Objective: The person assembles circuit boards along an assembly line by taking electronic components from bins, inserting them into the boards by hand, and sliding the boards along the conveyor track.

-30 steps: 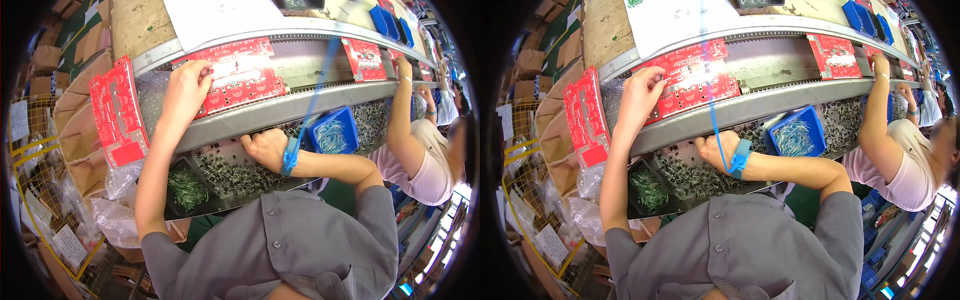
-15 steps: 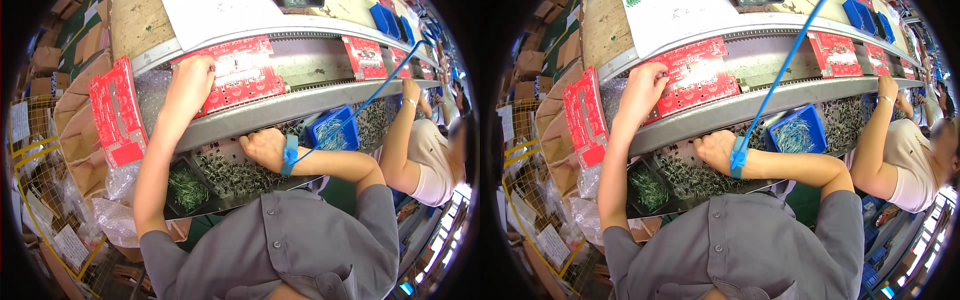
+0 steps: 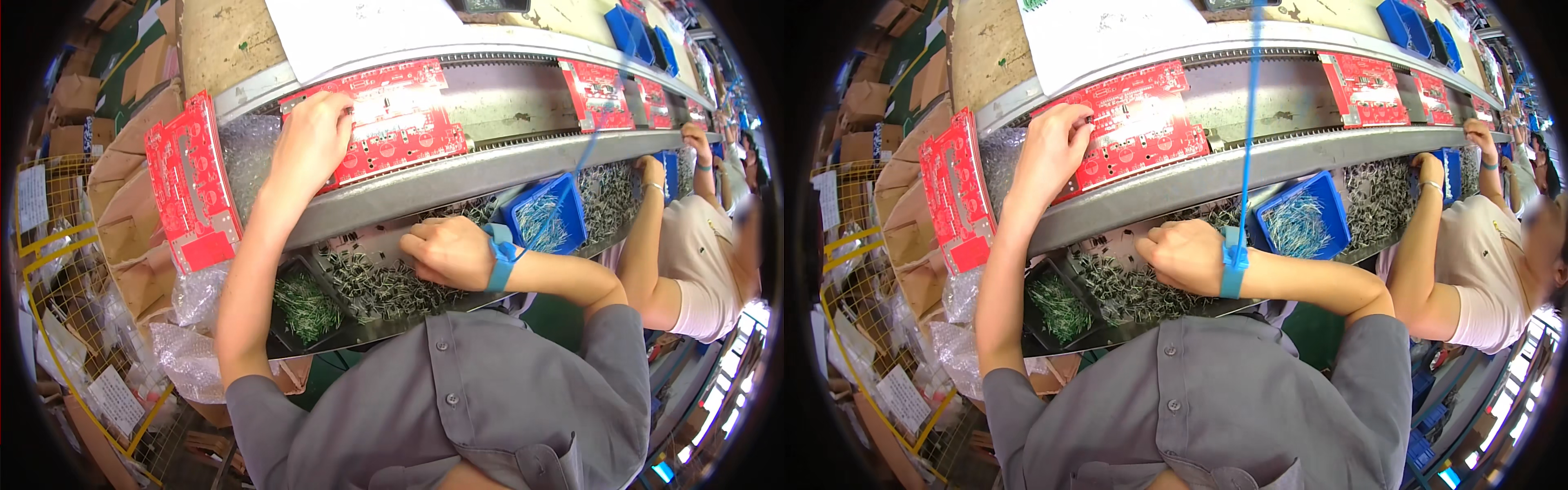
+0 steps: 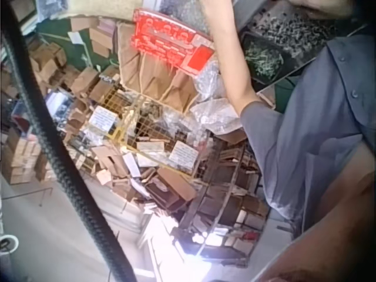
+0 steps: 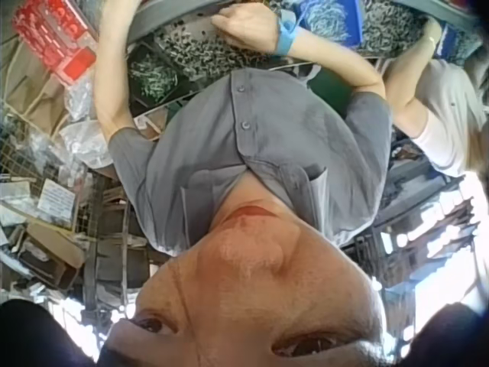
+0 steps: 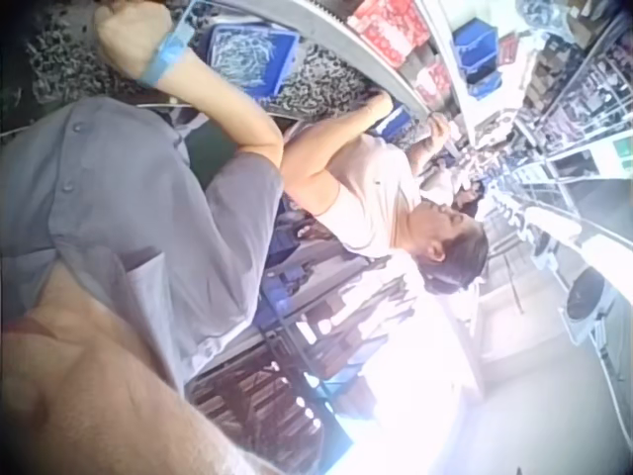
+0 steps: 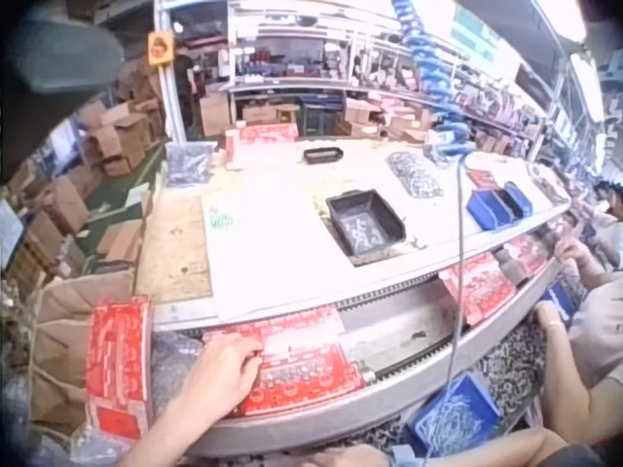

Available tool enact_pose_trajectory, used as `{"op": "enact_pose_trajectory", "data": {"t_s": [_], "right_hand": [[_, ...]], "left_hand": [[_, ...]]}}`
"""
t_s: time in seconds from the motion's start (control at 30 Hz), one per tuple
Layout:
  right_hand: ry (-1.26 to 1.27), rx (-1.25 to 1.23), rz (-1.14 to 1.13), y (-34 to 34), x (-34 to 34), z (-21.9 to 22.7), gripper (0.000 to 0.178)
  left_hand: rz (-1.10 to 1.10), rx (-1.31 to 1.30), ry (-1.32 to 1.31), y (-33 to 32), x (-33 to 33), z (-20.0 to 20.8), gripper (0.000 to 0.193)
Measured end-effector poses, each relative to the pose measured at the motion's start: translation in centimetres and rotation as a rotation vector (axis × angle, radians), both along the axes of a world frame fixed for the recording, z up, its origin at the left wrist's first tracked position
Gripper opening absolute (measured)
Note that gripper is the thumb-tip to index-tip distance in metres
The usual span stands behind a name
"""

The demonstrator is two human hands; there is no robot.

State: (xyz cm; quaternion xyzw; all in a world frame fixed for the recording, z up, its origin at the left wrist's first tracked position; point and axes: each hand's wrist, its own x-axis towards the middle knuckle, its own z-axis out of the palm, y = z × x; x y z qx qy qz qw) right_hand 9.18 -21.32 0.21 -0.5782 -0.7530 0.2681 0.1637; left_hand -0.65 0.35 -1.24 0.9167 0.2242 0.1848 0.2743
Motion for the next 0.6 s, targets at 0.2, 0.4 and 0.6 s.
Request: {"op": "enact_pose_trajectory", "data": {"t_s": [0.2, 0.4, 0.6], "right_hand": [[0.308, 0.067, -0.102, 0.3, 1.9, 2.1, 0.02], [0.51, -0.052, -0.34, 1.4, 5.7, 3.4, 0.021], [0.419, -0.007, -0.441, 5.1, 6.5, 2.9, 0.016]], "left_hand": [[0.073, 0.171, 0.034, -1.3, -0.2, 0.3, 0.014], [-0.286, -0.157, 0.099, -6.0, -3.1, 3.1, 0.008], [-0.573, 0.058, 0.504, -10.9, -6.5, 1.0, 0.007]]}}
